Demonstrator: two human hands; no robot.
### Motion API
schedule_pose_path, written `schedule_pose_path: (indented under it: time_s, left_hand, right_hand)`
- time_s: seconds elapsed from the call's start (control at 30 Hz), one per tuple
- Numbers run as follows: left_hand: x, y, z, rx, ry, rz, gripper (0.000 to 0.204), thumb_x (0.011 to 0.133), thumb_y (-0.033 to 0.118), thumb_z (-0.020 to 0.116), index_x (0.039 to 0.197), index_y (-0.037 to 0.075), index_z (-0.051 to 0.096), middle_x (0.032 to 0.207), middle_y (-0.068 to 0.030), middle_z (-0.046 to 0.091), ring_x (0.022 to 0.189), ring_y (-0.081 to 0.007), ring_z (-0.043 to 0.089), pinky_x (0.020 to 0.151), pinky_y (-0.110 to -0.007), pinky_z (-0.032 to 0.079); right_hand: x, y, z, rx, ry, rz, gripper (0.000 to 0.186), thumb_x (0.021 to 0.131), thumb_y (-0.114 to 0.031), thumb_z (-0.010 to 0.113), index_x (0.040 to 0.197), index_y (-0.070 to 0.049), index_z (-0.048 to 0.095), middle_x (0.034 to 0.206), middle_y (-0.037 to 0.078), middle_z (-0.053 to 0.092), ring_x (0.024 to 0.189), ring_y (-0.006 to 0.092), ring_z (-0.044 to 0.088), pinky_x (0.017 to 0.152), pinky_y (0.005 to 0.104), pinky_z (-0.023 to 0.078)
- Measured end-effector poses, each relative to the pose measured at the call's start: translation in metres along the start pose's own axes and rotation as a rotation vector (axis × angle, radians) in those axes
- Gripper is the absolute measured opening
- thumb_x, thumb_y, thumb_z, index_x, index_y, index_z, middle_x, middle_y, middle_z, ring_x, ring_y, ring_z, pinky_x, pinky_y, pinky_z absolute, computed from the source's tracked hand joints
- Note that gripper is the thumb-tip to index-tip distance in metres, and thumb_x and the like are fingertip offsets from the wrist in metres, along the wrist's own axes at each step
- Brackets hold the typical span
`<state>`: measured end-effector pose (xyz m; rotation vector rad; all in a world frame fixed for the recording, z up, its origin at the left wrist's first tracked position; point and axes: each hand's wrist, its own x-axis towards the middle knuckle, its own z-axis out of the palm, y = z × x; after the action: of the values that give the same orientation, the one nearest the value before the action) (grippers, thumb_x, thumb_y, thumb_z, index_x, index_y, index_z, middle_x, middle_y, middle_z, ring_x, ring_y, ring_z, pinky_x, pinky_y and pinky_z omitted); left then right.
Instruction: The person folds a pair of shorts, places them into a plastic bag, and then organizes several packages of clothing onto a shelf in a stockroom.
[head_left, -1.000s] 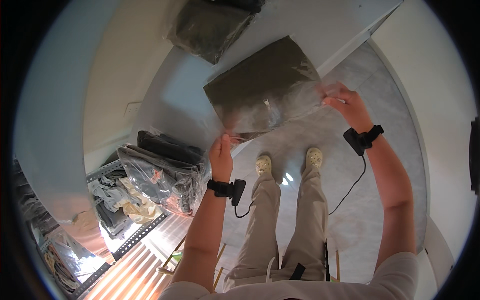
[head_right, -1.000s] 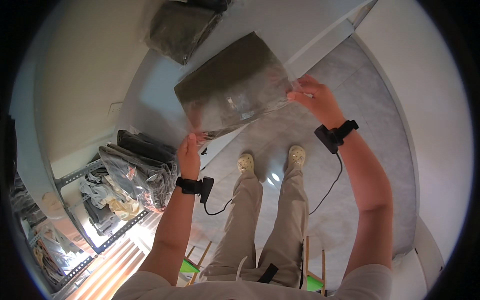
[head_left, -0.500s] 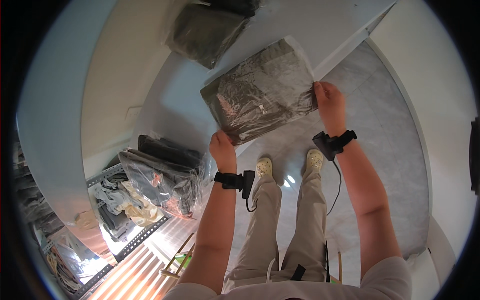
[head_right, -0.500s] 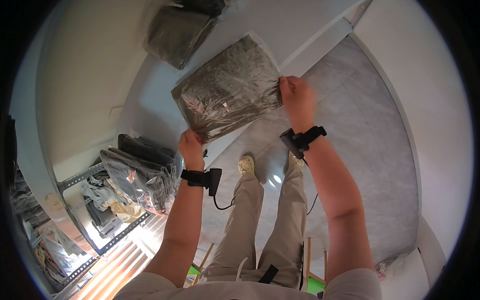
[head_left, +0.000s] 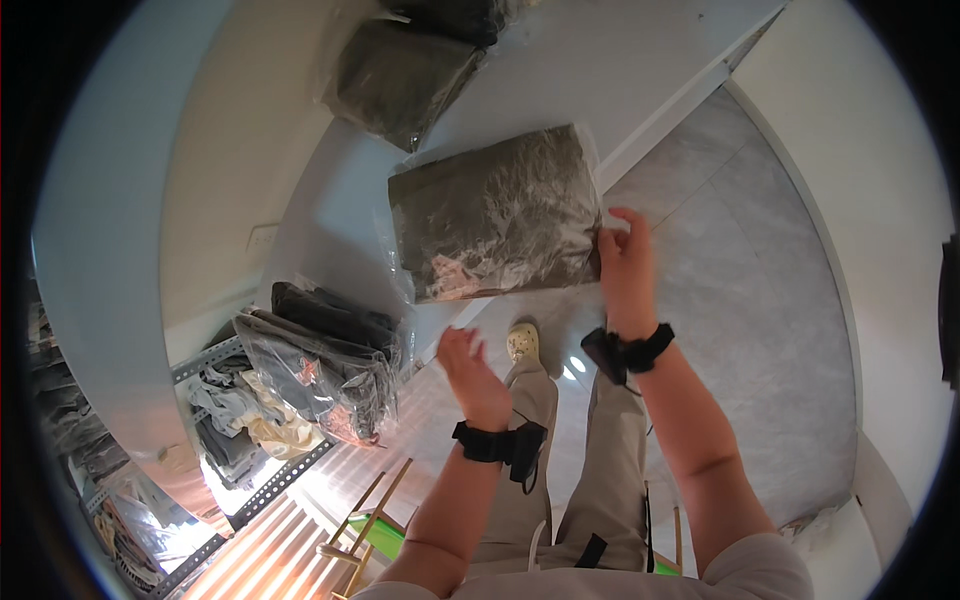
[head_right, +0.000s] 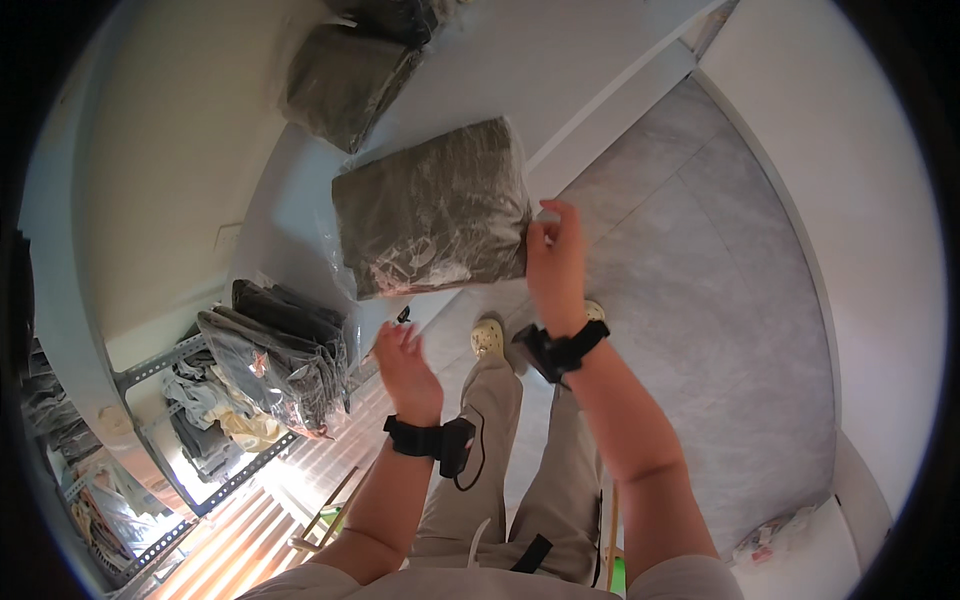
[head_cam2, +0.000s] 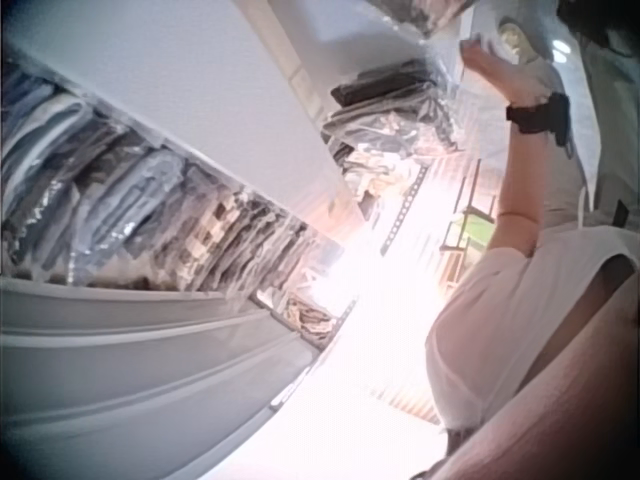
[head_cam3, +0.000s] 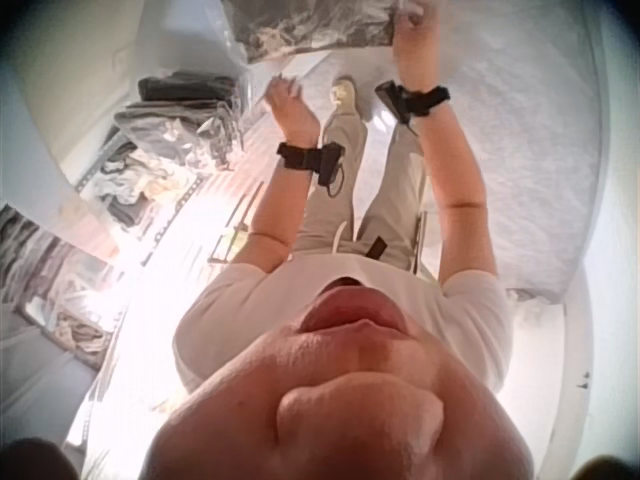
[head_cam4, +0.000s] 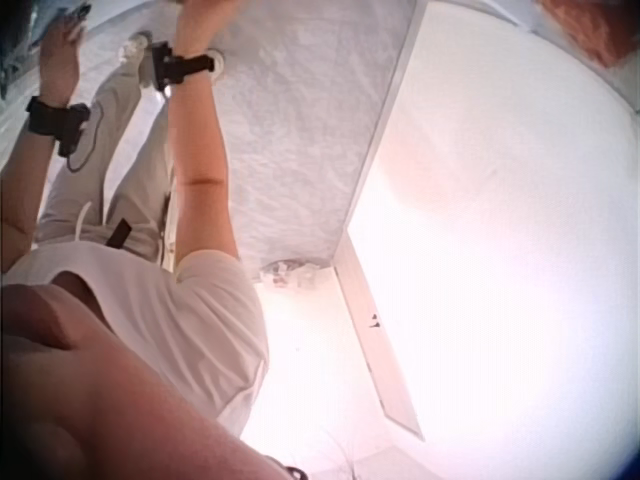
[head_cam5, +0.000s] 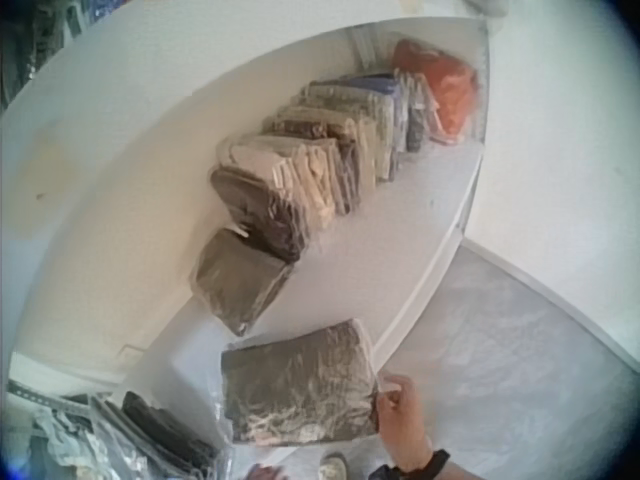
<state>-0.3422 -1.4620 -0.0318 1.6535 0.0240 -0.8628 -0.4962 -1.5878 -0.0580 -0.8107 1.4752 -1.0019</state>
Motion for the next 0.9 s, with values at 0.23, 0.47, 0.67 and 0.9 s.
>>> schedule_pose_path:
  time_s: [0.23,0.47,0.67,0.9]
  left_hand:
    - [0.046,0.025,0.034,-0.421,-0.403,-0.269,0.031,0.091,0.029,0.054,0.111,0.004,0.053,0.11,-0.0069,0.059,0.102,-0.0181,0.055,0.09,-0.032,0.043]
    - [0.071,0.049,0.028,-0.258,-0.259,-0.366,0.017,0.09,0.018,0.053,0.101,0.007,0.059,0.101,-0.0035,0.063,0.095,-0.0191,0.059,0.082,-0.033,0.048]
    - [0.056,0.088,0.027,-0.201,-0.307,-0.418,0.013,0.089,0.014,0.053,0.097,0.006,0.059,0.094,-0.0035,0.063,0.09,-0.0186,0.06,0.081,-0.035,0.049]
    - [0.06,0.125,0.03,-0.162,-0.291,-0.436,0.024,0.09,0.023,0.052,0.107,0.006,0.057,0.106,-0.0054,0.062,0.101,-0.0221,0.057,0.09,-0.041,0.044]
  right_hand:
    - [-0.063,0.012,0.0,0.138,-0.059,0.136,0.038,0.089,0.0,0.044,0.125,-0.004,0.034,0.081,0.003,0.052,0.064,0.0078,0.049,0.055,0.0216,0.04]
    - [-0.057,0.004,-0.022,-0.454,0.069,-0.635,0.059,0.068,0.005,0.057,0.125,-0.008,0.044,0.123,0.017,0.049,0.114,0.0318,0.046,0.1,0.0437,0.031]
    - [-0.015,-0.031,-0.014,-0.767,-0.495,-1.125,0.066,0.06,-0.004,0.064,0.122,-0.022,0.051,0.121,0.006,0.052,0.117,0.0284,0.046,0.101,0.05,0.029]
    - [-0.01,-0.031,0.021,-0.728,-0.552,-1.096,0.058,0.067,-0.011,0.061,0.123,-0.02,0.051,0.116,0.005,0.054,0.111,0.0226,0.05,0.088,0.0378,0.045]
